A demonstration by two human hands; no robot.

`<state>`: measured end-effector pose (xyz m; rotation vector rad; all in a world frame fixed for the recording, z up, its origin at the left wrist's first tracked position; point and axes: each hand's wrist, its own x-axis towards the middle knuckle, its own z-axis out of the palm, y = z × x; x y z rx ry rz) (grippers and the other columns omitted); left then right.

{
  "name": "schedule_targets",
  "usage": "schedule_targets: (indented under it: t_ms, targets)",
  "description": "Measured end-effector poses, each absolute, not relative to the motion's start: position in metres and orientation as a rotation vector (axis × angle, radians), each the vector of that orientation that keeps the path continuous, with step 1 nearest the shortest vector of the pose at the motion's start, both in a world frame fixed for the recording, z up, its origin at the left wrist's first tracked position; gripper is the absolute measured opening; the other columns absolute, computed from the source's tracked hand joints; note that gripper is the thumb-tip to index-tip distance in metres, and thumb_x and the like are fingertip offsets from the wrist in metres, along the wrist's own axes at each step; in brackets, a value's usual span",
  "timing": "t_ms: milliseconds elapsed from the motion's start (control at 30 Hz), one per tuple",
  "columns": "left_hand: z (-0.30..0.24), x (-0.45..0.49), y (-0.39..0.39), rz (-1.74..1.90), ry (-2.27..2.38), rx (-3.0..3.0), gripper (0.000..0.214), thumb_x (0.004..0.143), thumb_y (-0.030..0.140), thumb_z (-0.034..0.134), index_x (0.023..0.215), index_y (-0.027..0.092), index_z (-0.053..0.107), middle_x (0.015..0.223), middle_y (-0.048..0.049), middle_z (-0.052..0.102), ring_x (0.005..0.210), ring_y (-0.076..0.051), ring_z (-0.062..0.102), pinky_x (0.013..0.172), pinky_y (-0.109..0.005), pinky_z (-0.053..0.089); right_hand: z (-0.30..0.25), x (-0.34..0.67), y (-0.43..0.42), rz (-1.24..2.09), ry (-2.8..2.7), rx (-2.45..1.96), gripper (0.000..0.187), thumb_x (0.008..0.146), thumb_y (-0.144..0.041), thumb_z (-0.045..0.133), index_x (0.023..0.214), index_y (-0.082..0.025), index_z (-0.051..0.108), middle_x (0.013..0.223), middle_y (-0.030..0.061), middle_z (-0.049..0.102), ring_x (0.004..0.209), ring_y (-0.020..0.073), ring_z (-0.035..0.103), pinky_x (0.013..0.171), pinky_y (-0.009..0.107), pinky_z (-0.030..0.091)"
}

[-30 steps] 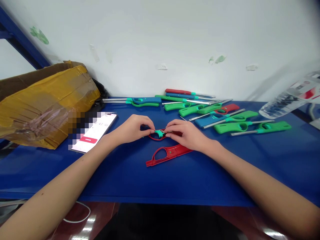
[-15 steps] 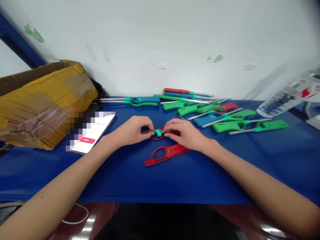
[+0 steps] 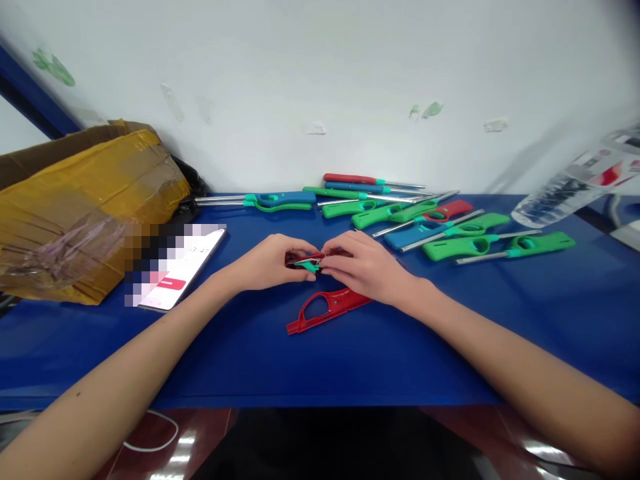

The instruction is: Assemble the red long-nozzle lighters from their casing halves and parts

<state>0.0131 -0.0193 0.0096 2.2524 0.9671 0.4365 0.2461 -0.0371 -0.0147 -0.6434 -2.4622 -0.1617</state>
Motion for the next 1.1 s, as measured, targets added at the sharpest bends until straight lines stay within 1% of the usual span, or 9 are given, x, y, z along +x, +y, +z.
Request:
schedule_targets:
  t_ms: [100, 167, 233, 267, 367, 500, 767, 933, 1100]
  targets:
    - [0.011, 0.014, -0.022, 0.425, 0.970, 2.322, 0.024, 0.082, 0.033, 0.069, 0.101, 0.019, 0.072, 0.085, -0.0006, 0.073, 0.072, -0.015, 0.063, 0.062, -0.024, 0.045, -0.011, 0.245, -0.040, -0.204, -2.462, -0.655, 0.023, 0.098, -0.023, 0.048, 0.100, -0.021, 0.070, 0.104, 0.0090, 0.070, 0.091, 0.0216, 0.062, 0.077, 0.036, 0.048]
    - [0.011, 0.014, -0.023, 0.427, 0.973, 2.355, 0.023, 0.082, 0.034, 0.068, 0.100, 0.019, 0.072, 0.082, 0.0001, 0.072, 0.067, -0.014, 0.060, 0.059, -0.024, 0.043, -0.010, 0.245, -0.042, -0.181, -2.443, -0.683, 0.022, 0.097, -0.025, 0.050, 0.108, -0.021, 0.068, 0.105, 0.0084, 0.071, 0.093, 0.0222, 0.063, 0.078, 0.036, 0.048]
    - [0.011, 0.013, -0.024, 0.435, 0.960, 2.378, 0.025, 0.083, 0.034, 0.068, 0.102, 0.019, 0.072, 0.083, 0.0001, 0.072, 0.067, -0.013, 0.060, 0.059, -0.024, 0.043, -0.011, 0.246, -0.042, -0.166, -2.410, -0.719, 0.025, 0.095, -0.028, 0.055, 0.116, -0.019, 0.065, 0.107, 0.0096, 0.071, 0.094, 0.0236, 0.064, 0.080, 0.037, 0.049]
    - [0.011, 0.012, -0.024, 0.438, 0.949, 2.384, 0.026, 0.083, 0.035, 0.068, 0.104, 0.020, 0.072, 0.085, -0.0002, 0.073, 0.068, -0.014, 0.061, 0.060, -0.024, 0.044, -0.012, 0.246, -0.042, -0.162, -2.399, -0.742, 0.027, 0.093, -0.030, 0.057, 0.117, -0.018, 0.064, 0.106, 0.0102, 0.072, 0.093, 0.0243, 0.065, 0.080, 0.037, 0.049]
    - [0.010, 0.011, -0.024, 0.444, 0.923, 2.370, 0.027, 0.083, 0.035, 0.068, 0.106, 0.020, 0.072, 0.092, -0.0016, 0.074, 0.075, -0.016, 0.065, 0.065, -0.025, 0.047, -0.015, 0.249, -0.041, -0.062, -2.431, -0.830, 0.028, 0.092, -0.035, 0.061, 0.112, -0.017, 0.066, 0.096, 0.0083, 0.073, 0.084, 0.0225, 0.067, 0.074, 0.034, 0.049]
    - [0.009, 0.012, -0.022, 0.472, 0.937, 2.299, 0.027, 0.081, 0.034, 0.070, 0.104, 0.020, 0.072, 0.093, -0.0016, 0.075, 0.078, -0.017, 0.066, 0.069, -0.026, 0.049, -0.013, 0.251, -0.040, 0.187, -2.470, -0.888, 0.023, 0.095, -0.032, 0.057, 0.113, -0.020, 0.066, 0.092, 0.0046, 0.070, 0.077, 0.0164, 0.065, 0.066, 0.026, 0.047]
    - [0.010, 0.014, -0.023, 0.462, 0.944, 2.219, 0.029, 0.082, 0.036, 0.069, 0.105, 0.018, 0.071, 0.095, -0.0022, 0.075, 0.080, -0.017, 0.066, 0.071, -0.026, 0.050, -0.006, 0.250, -0.039, 0.338, -2.494, -0.897, 0.019, 0.096, -0.032, 0.055, 0.103, -0.020, 0.068, 0.086, 0.0041, 0.067, 0.075, 0.0156, 0.060, 0.067, 0.026, 0.043]
    - [0.012, 0.014, -0.021, 0.452, 0.928, 2.197, 0.030, 0.081, 0.035, 0.071, 0.106, 0.018, 0.072, 0.097, -0.0026, 0.075, 0.085, -0.018, 0.067, 0.075, -0.027, 0.050, -0.004, 0.250, -0.038, 0.389, -2.499, -0.894, 0.020, 0.096, -0.032, 0.055, 0.106, -0.020, 0.068, 0.086, 0.0043, 0.067, 0.075, 0.0158, 0.060, 0.069, 0.026, 0.042]
    - [0.016, 0.013, -0.021, 0.387, 0.957, 2.219, 0.030, 0.079, 0.037, 0.072, 0.103, 0.019, 0.073, 0.092, -0.0019, 0.075, 0.078, -0.016, 0.064, 0.070, -0.026, 0.047, -0.002, 0.250, -0.038, 0.469, -2.489, -0.863, 0.020, 0.095, -0.029, 0.057, 0.110, -0.020, 0.067, 0.089, 0.0052, 0.069, 0.078, 0.0167, 0.061, 0.070, 0.026, 0.043]
